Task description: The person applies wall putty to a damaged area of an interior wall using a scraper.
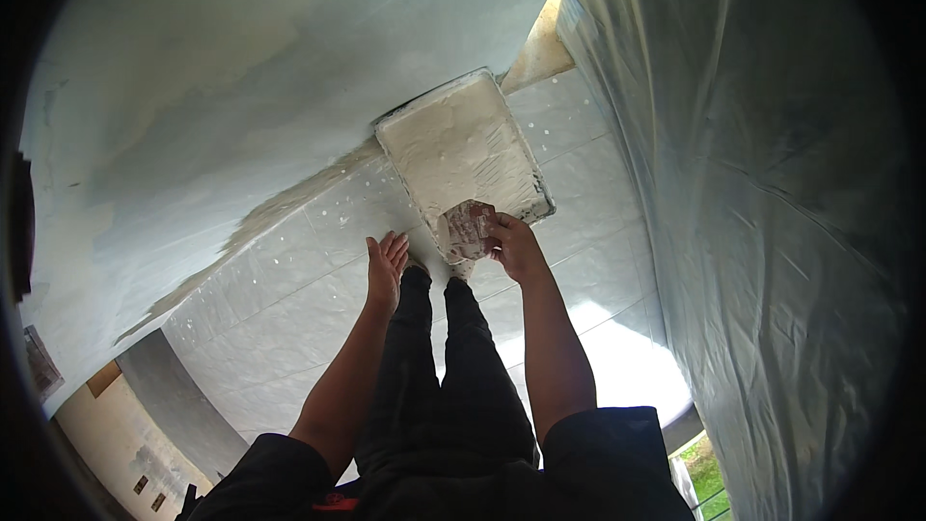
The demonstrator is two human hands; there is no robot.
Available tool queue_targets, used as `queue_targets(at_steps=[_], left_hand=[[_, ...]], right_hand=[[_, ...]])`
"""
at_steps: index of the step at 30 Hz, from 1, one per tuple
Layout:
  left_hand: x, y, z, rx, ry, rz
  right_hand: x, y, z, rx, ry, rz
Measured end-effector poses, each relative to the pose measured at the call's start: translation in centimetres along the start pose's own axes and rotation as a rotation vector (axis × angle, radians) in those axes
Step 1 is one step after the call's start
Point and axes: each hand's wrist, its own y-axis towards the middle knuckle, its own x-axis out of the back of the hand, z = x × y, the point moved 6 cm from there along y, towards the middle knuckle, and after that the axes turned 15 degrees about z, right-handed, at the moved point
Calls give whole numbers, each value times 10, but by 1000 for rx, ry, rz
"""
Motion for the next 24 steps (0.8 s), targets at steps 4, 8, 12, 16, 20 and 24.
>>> queue_targets(at_steps=[4,8,12,16,20,24], left_hand=[[-19,-61,-62,-142,53,56],[-35,-105,-112,-270,17,47],[-24,-154,-184,-503,35,56],[-23,-217,-284,-799,210,58],[-17,-278,-377,-1131,465,-23],[15,-319,-427,-1311,612,-99]], right_hand=[[-52,-52,32,52,97,112],[-103,-113,73,150,123,191],[-177,-135,109,344,137,411],[-279,-157,155,518,225,573],[-376,-167,191,652,147,669],[-482,-172,196,709,162,860]])
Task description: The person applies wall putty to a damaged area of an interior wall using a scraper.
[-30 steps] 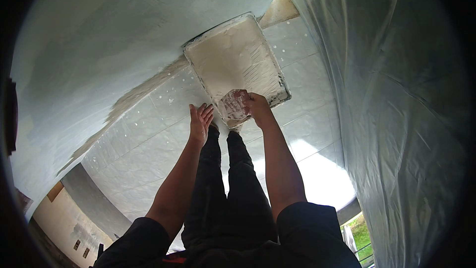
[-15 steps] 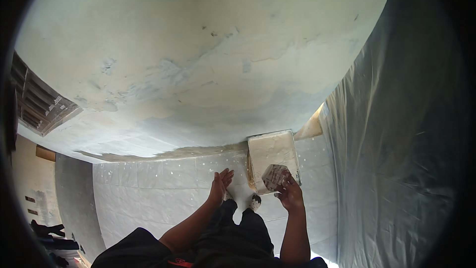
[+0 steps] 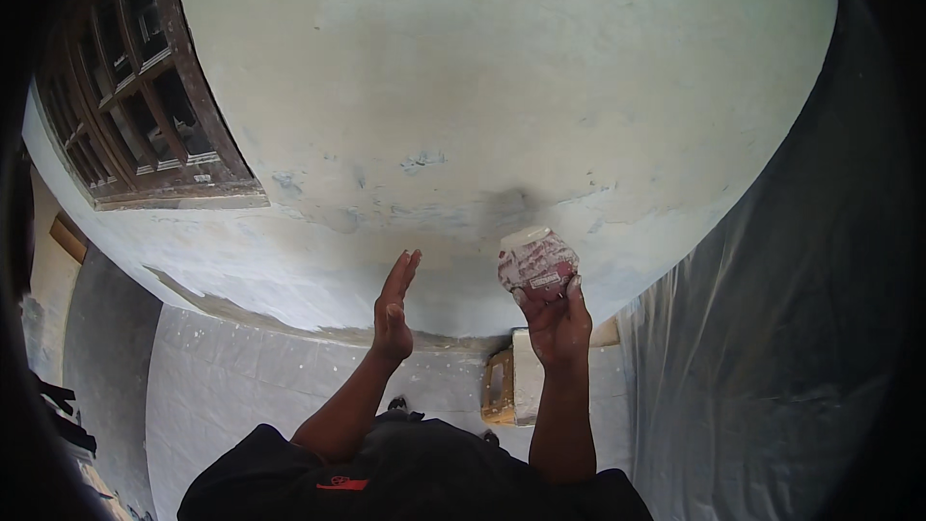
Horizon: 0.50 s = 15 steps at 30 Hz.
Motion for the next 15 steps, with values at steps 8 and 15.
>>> queue_targets(at_steps=[8,15], left_hand=[[73,25,-32,-109,188,106],[87,29,-14,-148,338,74]], right_hand=[[-82,50,-36,215,-237,163],[-123,54,-64,694,-2000,604]])
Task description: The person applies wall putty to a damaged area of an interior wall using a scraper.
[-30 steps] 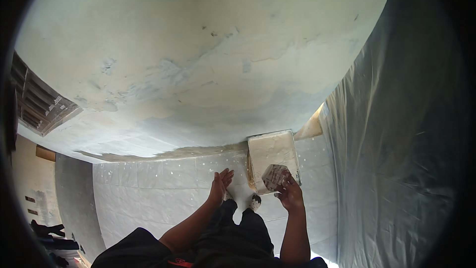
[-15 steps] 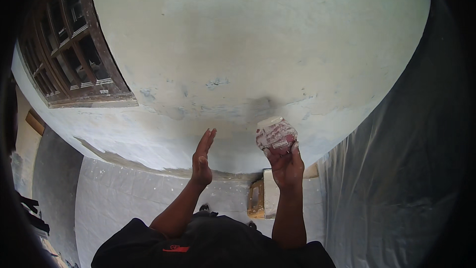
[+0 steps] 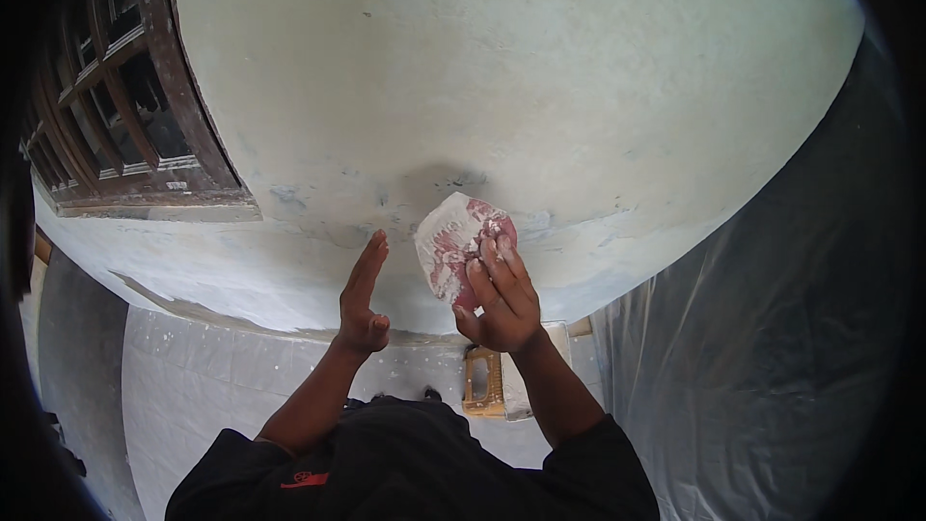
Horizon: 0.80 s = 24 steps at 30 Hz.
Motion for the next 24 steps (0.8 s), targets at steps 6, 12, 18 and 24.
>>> queue_targets(at_steps=[6,12,18,24], left_hand=[[-25,2,10,-41,70,-26],[-40,4,14,-103,174,-93],[-41,8,26,-117,234,-77],[-48,14,26,-124,252,-57]], right_hand=[[-20,11,-32,228,-383,134],[-30,10,-61,322,-458,228],[-26,-10,-65,278,-437,227],[-24,17,-55,381,-413,228]])
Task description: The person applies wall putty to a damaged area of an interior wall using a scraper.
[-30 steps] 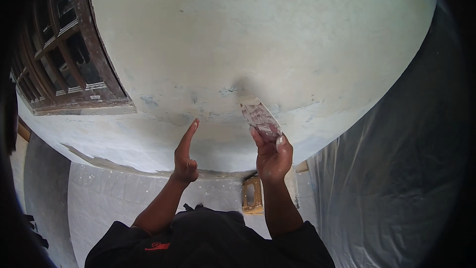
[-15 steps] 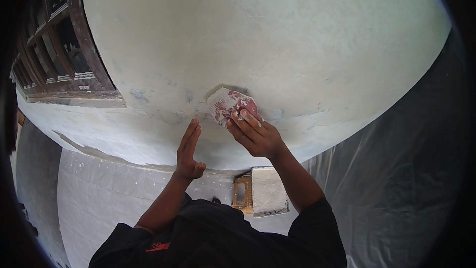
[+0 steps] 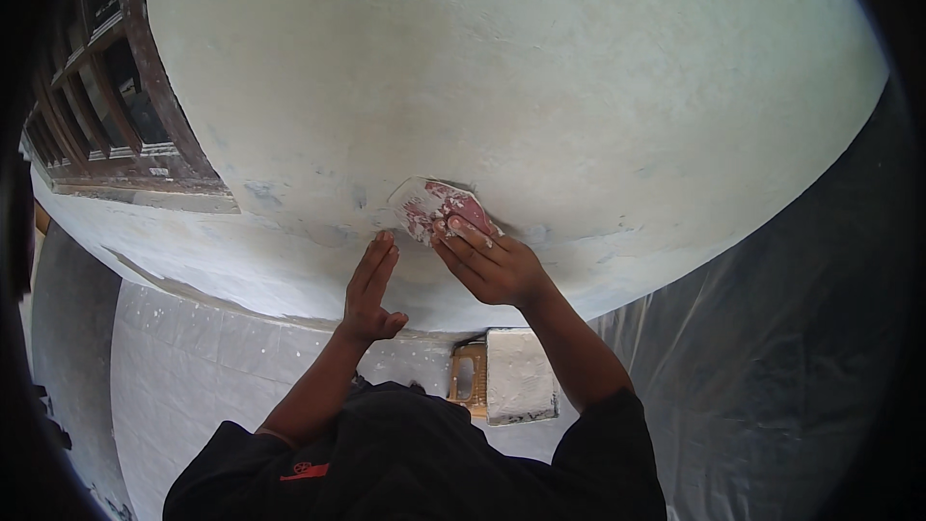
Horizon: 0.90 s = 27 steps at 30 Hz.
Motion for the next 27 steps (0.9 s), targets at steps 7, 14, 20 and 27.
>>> queue_targets(at_steps=[7,14,20,27], left_hand=[[-1,-3,6,40,35,15],[-4,-3,7,26,77,18],[-5,-6,7,36,86,17],[-1,-4,7,10,87,77]], right_hand=[[0,-28,-11,-11,-23,47],[-4,0,-21,109,-7,89],[7,-39,-15,72,3,66],[-4,-16,-20,39,-45,44]])
